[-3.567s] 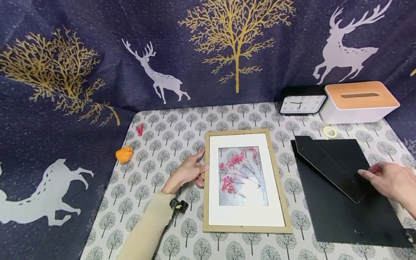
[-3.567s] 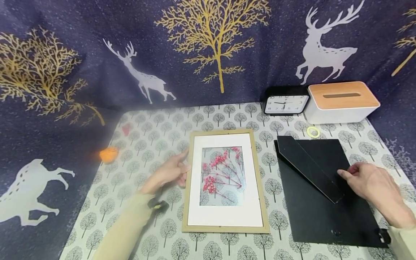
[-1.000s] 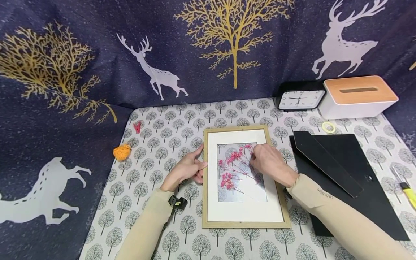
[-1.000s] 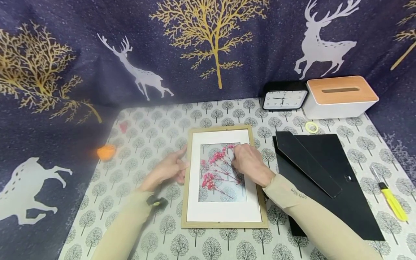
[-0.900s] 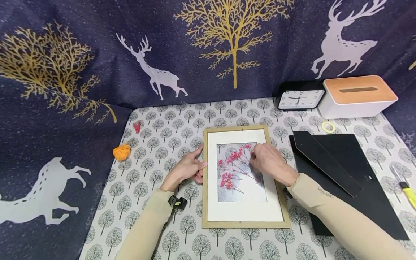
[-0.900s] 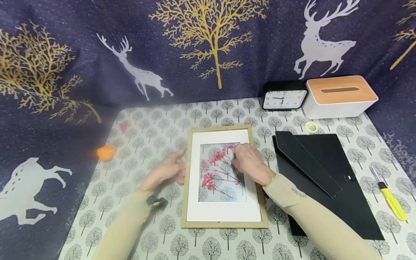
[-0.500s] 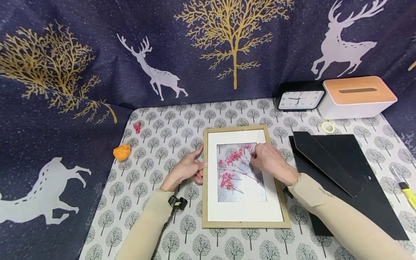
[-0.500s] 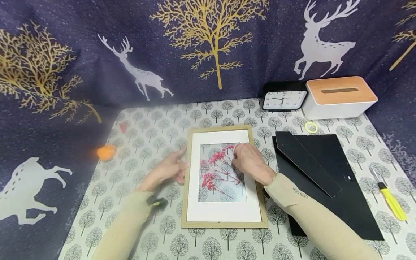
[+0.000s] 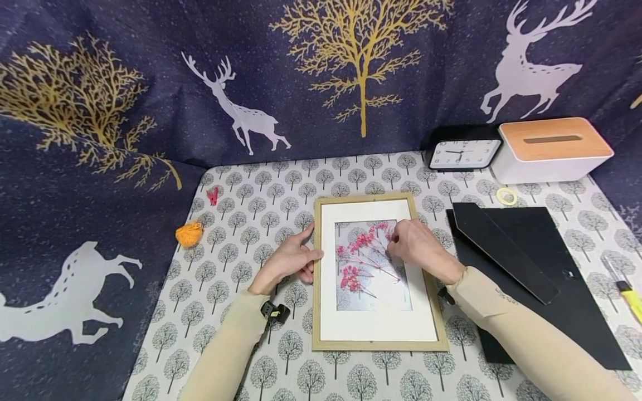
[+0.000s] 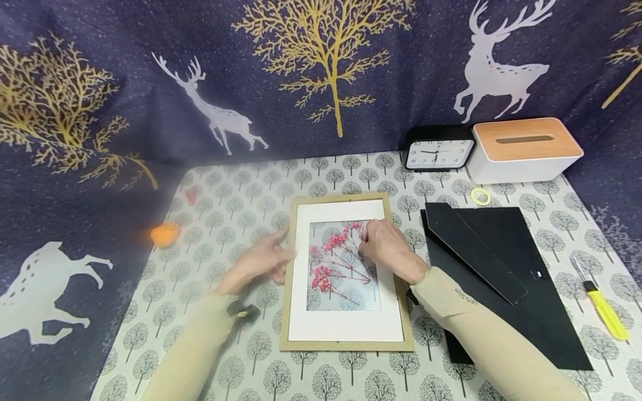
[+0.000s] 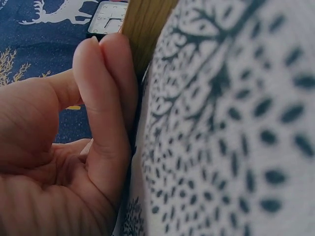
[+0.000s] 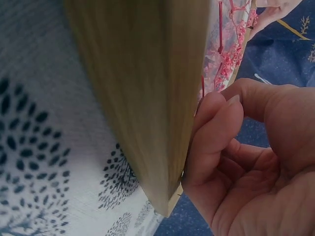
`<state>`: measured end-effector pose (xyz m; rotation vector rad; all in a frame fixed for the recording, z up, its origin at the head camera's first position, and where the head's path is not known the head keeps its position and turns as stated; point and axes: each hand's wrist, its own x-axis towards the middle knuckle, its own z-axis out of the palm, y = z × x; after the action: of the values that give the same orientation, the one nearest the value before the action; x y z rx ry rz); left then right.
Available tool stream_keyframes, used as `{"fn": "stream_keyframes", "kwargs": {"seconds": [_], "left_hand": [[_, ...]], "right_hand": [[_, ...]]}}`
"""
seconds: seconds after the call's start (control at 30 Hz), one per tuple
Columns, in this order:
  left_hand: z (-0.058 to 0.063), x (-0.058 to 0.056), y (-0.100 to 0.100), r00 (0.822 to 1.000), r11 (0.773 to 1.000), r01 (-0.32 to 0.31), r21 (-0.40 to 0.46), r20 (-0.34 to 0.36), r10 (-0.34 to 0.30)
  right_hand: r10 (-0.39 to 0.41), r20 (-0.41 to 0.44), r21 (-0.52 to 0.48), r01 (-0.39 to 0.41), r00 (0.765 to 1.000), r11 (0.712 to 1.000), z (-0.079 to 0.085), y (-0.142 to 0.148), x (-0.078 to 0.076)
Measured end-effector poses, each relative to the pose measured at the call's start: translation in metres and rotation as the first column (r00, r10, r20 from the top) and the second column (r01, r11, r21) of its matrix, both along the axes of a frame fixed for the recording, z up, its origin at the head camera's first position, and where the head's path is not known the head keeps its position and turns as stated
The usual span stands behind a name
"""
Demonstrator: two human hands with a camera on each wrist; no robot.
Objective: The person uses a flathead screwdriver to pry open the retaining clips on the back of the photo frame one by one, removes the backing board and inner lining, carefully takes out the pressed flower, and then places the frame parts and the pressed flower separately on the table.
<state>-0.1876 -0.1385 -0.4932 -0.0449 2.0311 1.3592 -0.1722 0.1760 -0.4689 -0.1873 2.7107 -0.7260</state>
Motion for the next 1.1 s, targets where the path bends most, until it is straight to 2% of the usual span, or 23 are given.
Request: {"fn": "stream_keyframes", "kwargs": {"seconds": [0.2,0.47,0.6,0.7,0.83,1.0,1.1], "left_hand": [[0.002,0.001,0.001,1.000,1.000,-0.001,0.004,0.002,0.001],[-0.003,-0.001,-0.001,1.000,1.000,0.000,0.003,-0.009,0.000],[-0.004,-0.001,-0.001,1.000,1.000,0.000,0.012,-0.006,0.000],[-0.003,0.000,-0.001,1.000,1.000,-0.004,0.013,-0.005,0.004],[-0.003,0.001,-0.002,1.000,1.000,-0.001,0.000,-0.012,0.001],[-0.002,0.000,-0.001,1.000,1.000,0.004,-0.004,-0.025,-0.004],[-0.002,0.001,-0.001,0.999,1.000,0.001,-0.010,-0.032,-0.002]], "right_hand": [[0.004,-0.009,-0.012,-0.004,1.000,1.000,-0.002,0.002,-0.001],[0.010,-0.051,-0.073,-0.014,0.999,0.997,-0.006,0.008,0.000],[-0.009,-0.063,-0.106,0.003,0.998,0.994,0.000,0.013,0.005],[-0.045,-0.073,-0.093,0.038,0.996,0.995,0.005,0.019,0.010],[-0.079,-0.117,-0.070,0.071,0.990,0.995,0.005,0.034,0.016],[-0.125,-0.208,-0.041,0.119,0.970,0.992,-0.016,0.064,0.018],[-0.141,-0.222,-0.033,0.137,0.965,0.990,-0.012,0.073,0.024]]}}
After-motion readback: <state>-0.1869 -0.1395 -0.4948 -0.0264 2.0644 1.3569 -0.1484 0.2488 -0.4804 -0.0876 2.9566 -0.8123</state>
